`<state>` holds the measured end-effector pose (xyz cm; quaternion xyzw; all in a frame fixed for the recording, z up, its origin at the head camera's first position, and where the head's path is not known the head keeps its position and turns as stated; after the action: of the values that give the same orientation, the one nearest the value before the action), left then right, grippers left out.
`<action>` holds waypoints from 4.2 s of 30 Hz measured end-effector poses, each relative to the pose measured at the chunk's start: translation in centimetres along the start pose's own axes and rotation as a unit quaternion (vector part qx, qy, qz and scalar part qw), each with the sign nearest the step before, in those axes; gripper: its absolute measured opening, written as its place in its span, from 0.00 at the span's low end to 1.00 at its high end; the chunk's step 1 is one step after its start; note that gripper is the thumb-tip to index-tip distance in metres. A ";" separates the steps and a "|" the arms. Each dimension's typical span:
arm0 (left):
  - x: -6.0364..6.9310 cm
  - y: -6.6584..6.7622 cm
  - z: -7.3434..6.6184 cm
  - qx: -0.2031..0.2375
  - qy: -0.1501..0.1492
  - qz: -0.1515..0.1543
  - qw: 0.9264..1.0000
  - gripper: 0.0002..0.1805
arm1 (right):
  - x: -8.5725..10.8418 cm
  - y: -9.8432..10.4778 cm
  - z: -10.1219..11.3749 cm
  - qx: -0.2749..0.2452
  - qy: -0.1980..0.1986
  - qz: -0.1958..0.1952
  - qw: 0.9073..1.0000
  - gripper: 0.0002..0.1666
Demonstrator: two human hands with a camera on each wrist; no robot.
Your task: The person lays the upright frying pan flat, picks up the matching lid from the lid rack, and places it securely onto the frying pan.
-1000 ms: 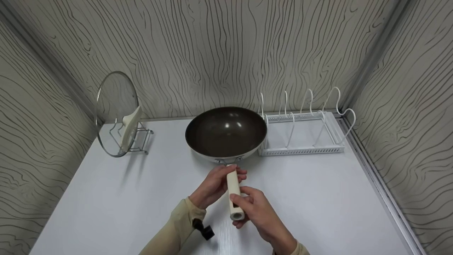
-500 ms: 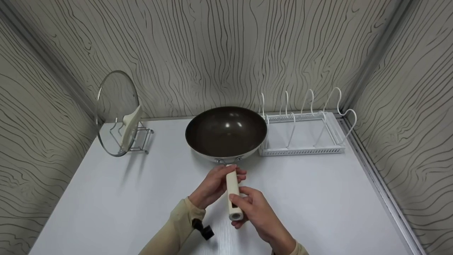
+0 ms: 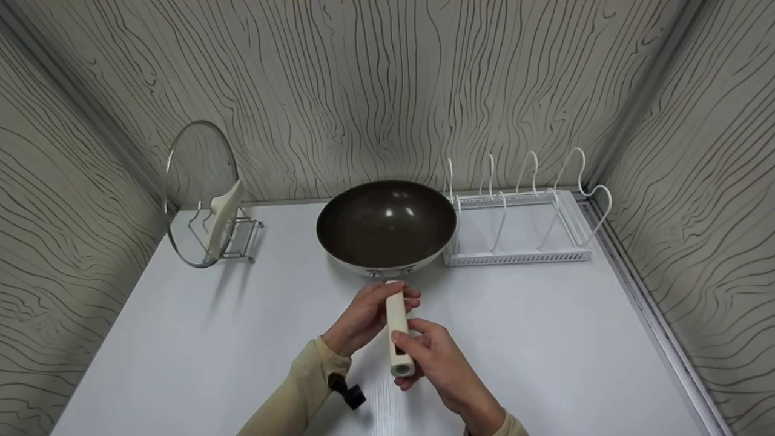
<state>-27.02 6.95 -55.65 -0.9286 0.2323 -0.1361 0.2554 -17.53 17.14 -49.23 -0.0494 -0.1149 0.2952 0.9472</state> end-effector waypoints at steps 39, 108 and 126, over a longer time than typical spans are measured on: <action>0.0 1.0 -0.2 -0.024 0.005 -0.019 1.000 0.16 | -0.9 -0.4 -0.8 0.007 -0.002 0.017 1.000 0.29; -0.3 2.7 1.9 -0.056 0.044 -0.055 0.996 0.18 | -1.4 -0.2 -5.1 0.020 -0.056 0.023 0.998 0.38; -0.4 3.1 2.3 -0.053 0.052 -0.064 0.995 0.13 | -1.7 0.1 -5.6 0.038 -0.062 0.013 0.997 0.39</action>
<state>-27.61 5.69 -59.26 -0.9455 0.1918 -0.1877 0.1841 -17.57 16.11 -54.94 0.0036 -0.1612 0.3138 0.9357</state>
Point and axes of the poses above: each hand's wrist, its own x-axis away from the middle knuckle, its own y-axis out of the back of the hand, z = x × y, the point moved 7 cm from there along -x, towards the middle knuckle, and after that the axes turned 4 degrees about z, right-handed, at the moved point
